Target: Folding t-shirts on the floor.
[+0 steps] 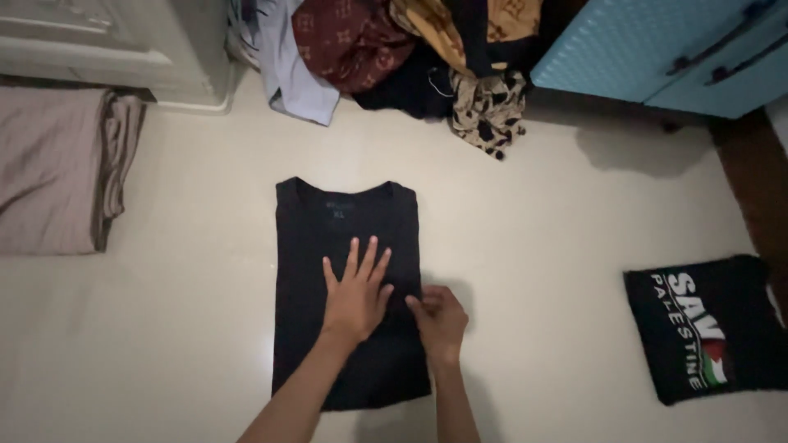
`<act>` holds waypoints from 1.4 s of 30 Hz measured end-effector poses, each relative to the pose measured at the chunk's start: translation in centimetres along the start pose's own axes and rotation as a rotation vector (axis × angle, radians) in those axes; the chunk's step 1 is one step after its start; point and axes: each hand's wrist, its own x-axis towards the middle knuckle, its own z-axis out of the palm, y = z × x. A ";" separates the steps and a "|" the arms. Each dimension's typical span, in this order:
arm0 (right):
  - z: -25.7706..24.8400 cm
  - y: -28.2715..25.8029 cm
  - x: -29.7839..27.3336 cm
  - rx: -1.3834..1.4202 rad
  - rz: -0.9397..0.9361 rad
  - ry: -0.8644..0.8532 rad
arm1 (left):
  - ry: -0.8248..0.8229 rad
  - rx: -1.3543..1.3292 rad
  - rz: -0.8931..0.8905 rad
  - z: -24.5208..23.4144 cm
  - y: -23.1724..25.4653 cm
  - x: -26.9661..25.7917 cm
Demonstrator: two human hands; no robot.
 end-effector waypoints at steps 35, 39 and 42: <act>-4.2 0.4 -11.3 -0.271 0.162 -0.087 | -0.003 0.069 0.143 1.5 3.9 3.2; -4.8 3.3 -11.5 -0.051 0.197 -0.030 | -0.206 0.043 -0.002 -2.0 5.2 3.9; -5.4 3.0 -11.4 -0.147 0.251 -0.037 | -0.156 0.001 -0.020 -1.6 4.1 5.6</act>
